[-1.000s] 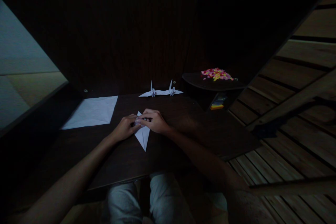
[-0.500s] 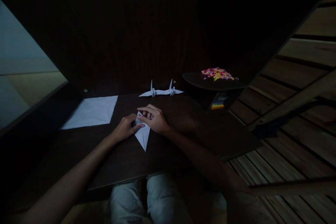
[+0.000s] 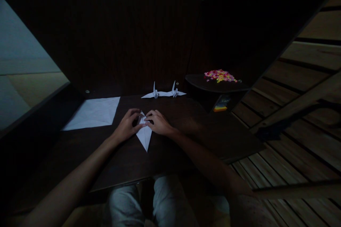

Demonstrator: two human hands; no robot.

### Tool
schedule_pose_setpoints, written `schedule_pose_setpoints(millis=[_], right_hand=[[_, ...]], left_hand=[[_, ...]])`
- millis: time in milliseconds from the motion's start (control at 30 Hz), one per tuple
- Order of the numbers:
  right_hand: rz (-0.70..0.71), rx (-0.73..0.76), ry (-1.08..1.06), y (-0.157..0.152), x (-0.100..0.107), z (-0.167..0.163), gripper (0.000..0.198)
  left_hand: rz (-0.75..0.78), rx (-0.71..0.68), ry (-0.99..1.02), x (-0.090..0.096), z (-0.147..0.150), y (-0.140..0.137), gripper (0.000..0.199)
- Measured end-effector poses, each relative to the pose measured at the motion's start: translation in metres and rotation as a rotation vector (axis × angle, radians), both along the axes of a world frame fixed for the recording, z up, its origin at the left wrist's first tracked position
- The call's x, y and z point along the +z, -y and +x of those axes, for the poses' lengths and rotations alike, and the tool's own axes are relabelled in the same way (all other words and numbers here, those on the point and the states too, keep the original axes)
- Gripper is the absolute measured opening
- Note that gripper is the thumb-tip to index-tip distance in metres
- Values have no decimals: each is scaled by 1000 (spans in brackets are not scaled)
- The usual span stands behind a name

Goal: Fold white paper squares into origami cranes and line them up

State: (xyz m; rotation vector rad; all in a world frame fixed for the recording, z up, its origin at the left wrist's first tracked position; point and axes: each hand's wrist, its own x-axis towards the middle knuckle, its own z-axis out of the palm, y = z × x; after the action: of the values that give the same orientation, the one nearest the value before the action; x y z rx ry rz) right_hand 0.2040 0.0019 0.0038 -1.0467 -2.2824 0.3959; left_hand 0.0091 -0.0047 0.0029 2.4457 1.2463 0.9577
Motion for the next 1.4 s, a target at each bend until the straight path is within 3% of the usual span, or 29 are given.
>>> schedule_pose_setpoints(millis=[100,467,667,833,1233,1400], right_hand=[[-23,-3,75,-1,-1,0,21],[8,-35,111,0,-1,0,25],[9,-50,99,2,6,1,12],[3,-50,105,2,7,1,14],[58,-95,146,-1,6,2,9],[40,4,58,0,2,-1,20]], left_hand=[[-3,-38,-108,1,-1,0,22],[43,-46,-212,3,-3,1,33],[22,124,-221,5,-4,1,40],[11,219,-191,2,-9,-4,39],[36,-36,-256,-2,-6,-5,36],[27,-69,-235,1,-4,-2,40]])
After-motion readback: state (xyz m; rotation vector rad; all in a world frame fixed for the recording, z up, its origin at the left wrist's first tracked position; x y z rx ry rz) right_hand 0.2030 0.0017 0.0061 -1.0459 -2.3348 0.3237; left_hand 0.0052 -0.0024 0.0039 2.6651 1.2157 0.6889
